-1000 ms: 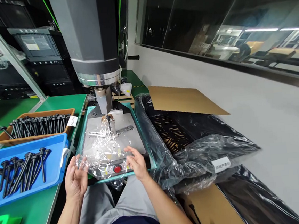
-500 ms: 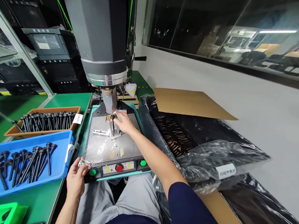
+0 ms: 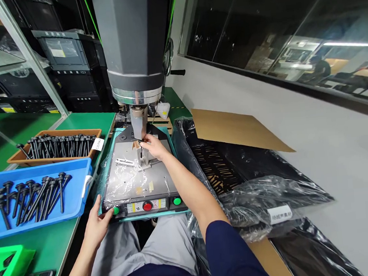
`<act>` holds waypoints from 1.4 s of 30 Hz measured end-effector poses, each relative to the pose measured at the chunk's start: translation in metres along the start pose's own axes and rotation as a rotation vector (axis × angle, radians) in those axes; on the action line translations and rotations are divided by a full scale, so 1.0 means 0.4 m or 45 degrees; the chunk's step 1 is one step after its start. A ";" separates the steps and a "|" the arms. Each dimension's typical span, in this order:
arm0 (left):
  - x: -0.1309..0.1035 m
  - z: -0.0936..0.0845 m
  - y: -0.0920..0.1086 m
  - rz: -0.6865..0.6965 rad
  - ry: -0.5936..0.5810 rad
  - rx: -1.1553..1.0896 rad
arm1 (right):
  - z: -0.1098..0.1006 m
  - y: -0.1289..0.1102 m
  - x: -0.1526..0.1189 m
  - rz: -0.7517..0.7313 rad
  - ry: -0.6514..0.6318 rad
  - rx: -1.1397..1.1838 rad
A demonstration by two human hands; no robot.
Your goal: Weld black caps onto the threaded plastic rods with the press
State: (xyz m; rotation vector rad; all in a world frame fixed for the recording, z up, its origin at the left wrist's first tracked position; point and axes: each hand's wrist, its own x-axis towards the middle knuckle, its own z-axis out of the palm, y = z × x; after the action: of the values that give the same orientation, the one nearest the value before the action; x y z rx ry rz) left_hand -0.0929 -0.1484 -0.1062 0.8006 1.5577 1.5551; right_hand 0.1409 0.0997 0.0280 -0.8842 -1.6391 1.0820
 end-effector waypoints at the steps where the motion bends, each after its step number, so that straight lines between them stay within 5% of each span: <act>1: -0.001 -0.002 -0.002 0.012 0.001 -0.039 | 0.001 -0.006 -0.001 -0.015 0.009 0.047; 4: -0.009 -0.007 -0.003 0.032 0.017 0.018 | 0.007 -0.017 -0.022 -0.099 0.101 0.117; 10: -0.066 -0.012 0.050 0.038 0.103 0.581 | 0.015 -0.072 -0.160 -0.158 0.230 0.063; 13: -0.095 0.006 0.095 0.175 0.143 0.479 | 0.010 -0.124 -0.226 -0.177 0.216 -0.116; 17: -0.105 0.064 0.157 0.232 0.000 0.072 | 0.019 -0.180 -0.273 -0.206 0.151 -0.177; 21: -0.122 0.122 0.231 0.218 -0.124 -0.195 | 0.077 -0.209 -0.327 -0.141 0.009 0.091; 27: -0.173 0.120 0.291 0.554 -0.471 0.249 | 0.179 -0.210 -0.431 0.186 -0.223 0.587; 33: -0.219 0.007 0.279 0.463 -0.211 0.530 | 0.225 -0.180 -0.444 0.231 -0.519 0.524; 37: -0.259 -0.155 0.327 0.329 0.174 0.559 | 0.212 -0.153 -0.453 0.193 -0.686 0.436; 42: -0.252 -0.358 0.448 0.177 0.627 0.942 | 0.208 -0.130 -0.465 0.203 -0.832 0.361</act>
State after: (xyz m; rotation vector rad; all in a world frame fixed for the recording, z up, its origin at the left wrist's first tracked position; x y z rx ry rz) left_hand -0.1824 -0.2977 0.0741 0.9684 2.5622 1.3176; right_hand 0.1121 -0.1072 0.0047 -0.4991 -1.8781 1.7981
